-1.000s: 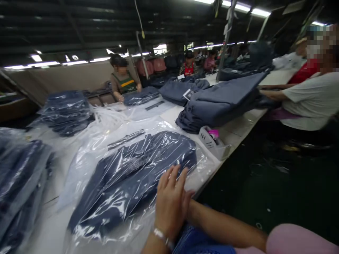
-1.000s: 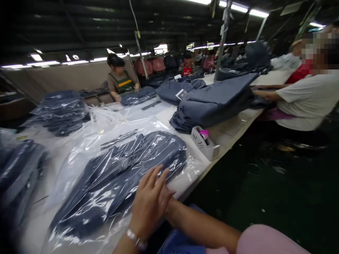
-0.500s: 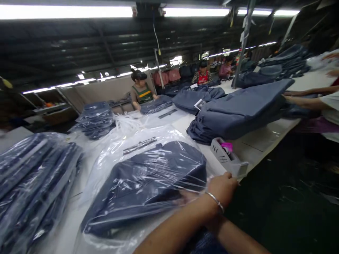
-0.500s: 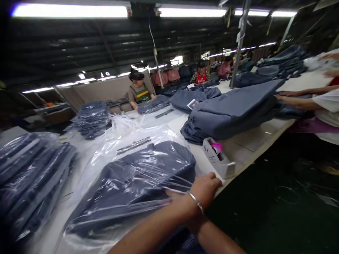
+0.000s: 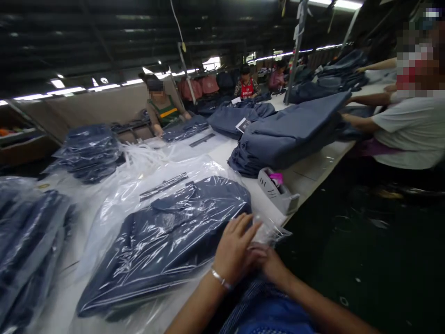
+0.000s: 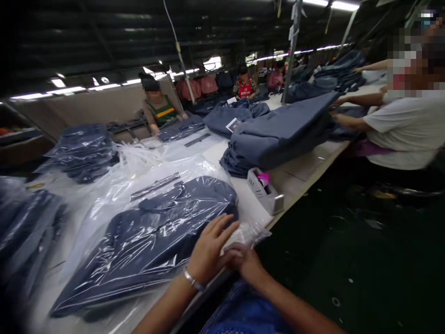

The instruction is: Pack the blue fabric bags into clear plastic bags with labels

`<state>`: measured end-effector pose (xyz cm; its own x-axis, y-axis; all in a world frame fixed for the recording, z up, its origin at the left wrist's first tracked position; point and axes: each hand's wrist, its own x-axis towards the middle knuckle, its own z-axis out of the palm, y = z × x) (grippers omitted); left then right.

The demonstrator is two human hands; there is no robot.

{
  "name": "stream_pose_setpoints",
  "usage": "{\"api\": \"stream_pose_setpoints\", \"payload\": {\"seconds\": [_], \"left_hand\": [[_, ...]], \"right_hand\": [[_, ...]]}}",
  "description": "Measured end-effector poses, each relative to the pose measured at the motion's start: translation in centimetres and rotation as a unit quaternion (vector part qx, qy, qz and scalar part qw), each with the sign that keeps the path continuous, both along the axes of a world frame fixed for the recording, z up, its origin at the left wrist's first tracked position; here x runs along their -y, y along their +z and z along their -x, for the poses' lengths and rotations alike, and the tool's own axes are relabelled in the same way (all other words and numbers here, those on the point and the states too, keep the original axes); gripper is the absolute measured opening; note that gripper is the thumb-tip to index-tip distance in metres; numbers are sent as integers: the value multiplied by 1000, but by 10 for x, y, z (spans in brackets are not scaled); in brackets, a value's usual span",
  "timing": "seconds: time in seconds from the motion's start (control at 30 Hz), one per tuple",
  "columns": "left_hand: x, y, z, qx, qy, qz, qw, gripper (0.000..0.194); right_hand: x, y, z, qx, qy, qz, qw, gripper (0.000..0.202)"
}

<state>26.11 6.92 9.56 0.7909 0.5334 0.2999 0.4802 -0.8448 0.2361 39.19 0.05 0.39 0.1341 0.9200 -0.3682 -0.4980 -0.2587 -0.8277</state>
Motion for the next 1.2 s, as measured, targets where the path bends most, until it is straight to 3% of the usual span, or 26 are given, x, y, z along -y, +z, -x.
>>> {"api": "stream_pose_setpoints", "payload": {"seconds": [0.07, 0.1, 0.17, 0.23, 0.3, 0.47, 0.53, 0.6, 0.77, 0.83, 0.9, 1.07, 1.13, 1.2], "left_hand": [[7, -10, 29, -41, 74, -60, 995, 83], [9, -16, 40, -63, 113, -82, 988, 88], [9, -31, 53, -93, 171, -108, 975, 93], [4, -43, 57, -105, 196, -122, 967, 90], [-3, -52, 56, -111, 206, -131, 963, 85], [-10, -62, 55, -122, 199, -149, 961, 81], [-11, -61, 58, -122, 189, -151, 963, 79], [-18, -53, 61, -116, 185, -148, 965, 77], [-44, -19, 69, -58, 198, -130, 970, 77], [-49, -15, 70, -43, 205, -131, 969, 73], [-45, -26, 71, -47, 202, -133, 969, 67], [-19, -78, 65, -81, 168, -133, 973, 62], [-9, -85, 64, -77, 172, -143, 972, 62], [1, -79, 70, -72, 175, -162, 968, 60]], "right_hand": [[4, 0, -32, 192, -77, -28, 978, 31], [3, -2, -46, 305, -123, -49, 943, 33], [-6, -10, -65, 493, -185, -94, 845, 37], [-18, -19, -74, 575, -202, -130, 782, 37], [-28, -25, -74, 624, -163, -160, 747, 34], [-38, -22, -65, 728, 78, -207, 649, 32], [-43, -18, -64, 756, 125, -200, 610, 30], [-49, -15, -65, 767, 148, -198, 592, 28], [-47, -2, -76, 738, 240, -265, 572, 26], [-31, 5, -86, 713, 265, -299, 576, 28], [-12, 9, -97, 685, 260, -307, 607, 29], [30, 7, -99, 599, 275, -252, 709, 30], [37, 8, -79, 535, 295, -264, 746, 27], [38, 10, -51, 468, 294, -287, 782, 26]]}}
